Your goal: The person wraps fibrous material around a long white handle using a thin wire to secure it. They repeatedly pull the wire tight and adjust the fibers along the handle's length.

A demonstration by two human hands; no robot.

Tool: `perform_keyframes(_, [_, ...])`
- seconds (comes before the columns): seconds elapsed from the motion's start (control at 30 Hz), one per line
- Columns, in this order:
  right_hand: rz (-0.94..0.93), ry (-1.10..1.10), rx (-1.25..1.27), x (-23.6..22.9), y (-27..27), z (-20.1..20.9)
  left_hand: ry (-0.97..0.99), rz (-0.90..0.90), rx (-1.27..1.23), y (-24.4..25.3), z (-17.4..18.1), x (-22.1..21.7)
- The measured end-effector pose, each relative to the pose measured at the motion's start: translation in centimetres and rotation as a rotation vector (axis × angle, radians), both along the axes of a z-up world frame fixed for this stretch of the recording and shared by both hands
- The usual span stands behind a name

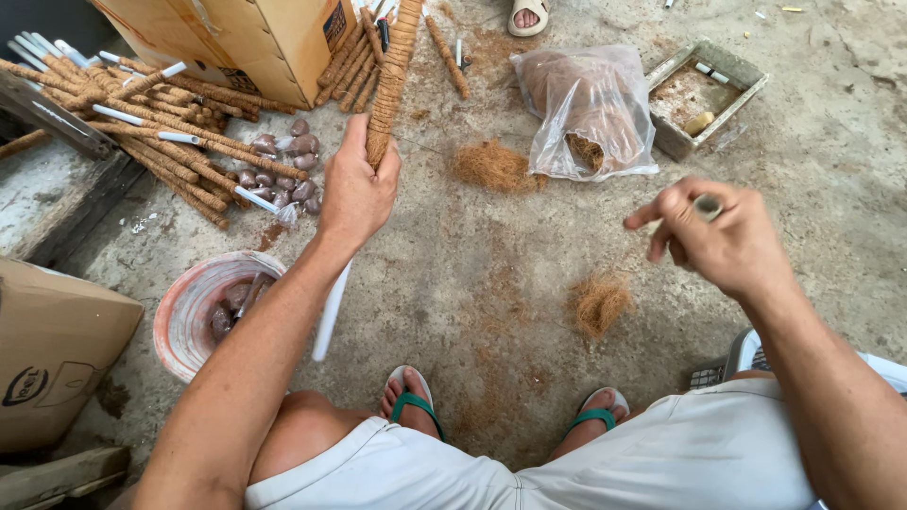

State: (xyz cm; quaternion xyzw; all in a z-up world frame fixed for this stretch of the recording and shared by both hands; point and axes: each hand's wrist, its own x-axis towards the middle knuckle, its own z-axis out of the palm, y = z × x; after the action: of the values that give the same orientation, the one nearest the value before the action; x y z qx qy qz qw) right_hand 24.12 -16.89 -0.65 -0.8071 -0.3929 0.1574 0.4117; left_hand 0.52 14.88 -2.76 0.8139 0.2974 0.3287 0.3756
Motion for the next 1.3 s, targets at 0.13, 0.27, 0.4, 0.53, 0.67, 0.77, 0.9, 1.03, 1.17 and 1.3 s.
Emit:
perform_keyframes(0.13, [0.161,-0.114,-0.011,-0.6,-0.4,-0.9,0.021,-0.042,0.029,1.0,-0.6,-0.3])
perform_keyframes(0.27, [0.199,-0.173,-0.013,-1.9,-0.8,-0.9,0.039,0.029,0.213,2.0,-1.2,-0.5])
perform_keyframes(0.4, [0.311,-0.276,0.095,-4.6,-0.7,-1.0,0.123,0.085,0.096,3.1,-1.6,-0.3])
perform_keyframes(0.53, [0.108,-0.053,-0.068,-5.7,-1.6,-0.6,0.097,0.113,0.138,3.7,-2.0,-0.2])
perform_keyframes(0.67, [0.213,0.113,-0.25,-5.0,-1.6,-0.9,0.142,0.147,0.16,3.6,-2.2,0.0])
perform_keyframes(0.77, [0.288,0.126,-0.227,-5.2,-1.9,-1.6,0.226,0.155,0.155,3.4,-1.9,0.6])
perform_keyframes(0.9, [0.429,0.001,-0.2,-6.3,-2.4,-1.9,0.45,0.183,0.065,3.9,-2.0,0.9])
perform_keyframes(1.03, [0.512,-0.165,-0.093,-8.5,-2.9,-1.5,0.47,0.161,0.109,4.7,-2.8,0.8])
perform_keyframes(1.17, [0.576,-0.308,0.002,-9.6,-3.1,-0.6,0.511,0.141,-0.007,5.8,-3.4,0.5])
perform_keyframes(1.3, [0.648,-0.352,-0.021,-10.4,-3.5,0.2,0.573,0.11,0.096,6.1,-4.5,0.1])
